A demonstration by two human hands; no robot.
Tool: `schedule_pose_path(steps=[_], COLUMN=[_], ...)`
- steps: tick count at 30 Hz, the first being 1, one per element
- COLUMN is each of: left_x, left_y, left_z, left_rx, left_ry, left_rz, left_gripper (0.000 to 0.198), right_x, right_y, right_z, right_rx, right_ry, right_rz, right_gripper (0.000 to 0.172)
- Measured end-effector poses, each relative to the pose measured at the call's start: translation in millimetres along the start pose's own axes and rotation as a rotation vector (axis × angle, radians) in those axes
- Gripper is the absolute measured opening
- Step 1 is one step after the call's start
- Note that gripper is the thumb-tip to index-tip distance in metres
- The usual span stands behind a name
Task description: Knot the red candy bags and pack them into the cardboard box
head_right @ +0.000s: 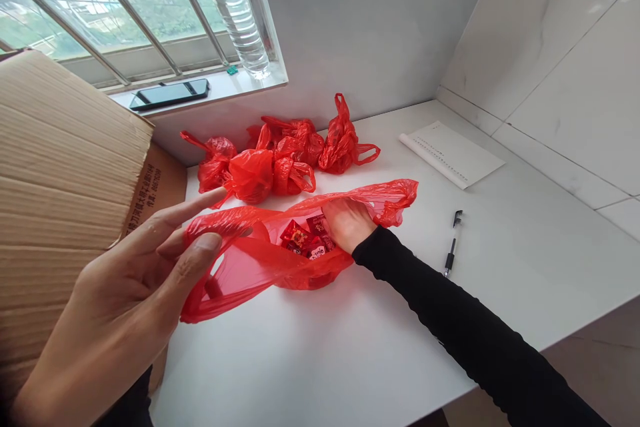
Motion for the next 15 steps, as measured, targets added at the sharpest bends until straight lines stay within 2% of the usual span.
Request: schedule_pose_path(steps=[6,15], left_x=[-1.0,-2.9], left_y=[0.1,0.6], left_z=[-0.1,-1.9], left_rx=[0.0,0.012], left_ry=[0.001,-0.011], left_rz=[-0.009,-0.008], left_gripper=[0.046,0.048], right_x=[0.5,-1.3], right_y=[-7.7,-6.3], right_z=[-3.9,-3.6], right_rx=[0.051,0.005], right_ry=[0.076,0.045], right_rz=[0.045,0.043], right_gripper=[0.028,0.031])
Point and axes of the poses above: each hand's wrist, its own x-axis towards the middle knuckle, its own y-axis out of the back of the hand, z = x × y, the point moved 1 cm from there along x, towards the middle knuckle, and after that the axes turned 15 degrees about z, right-handed, at the moved point
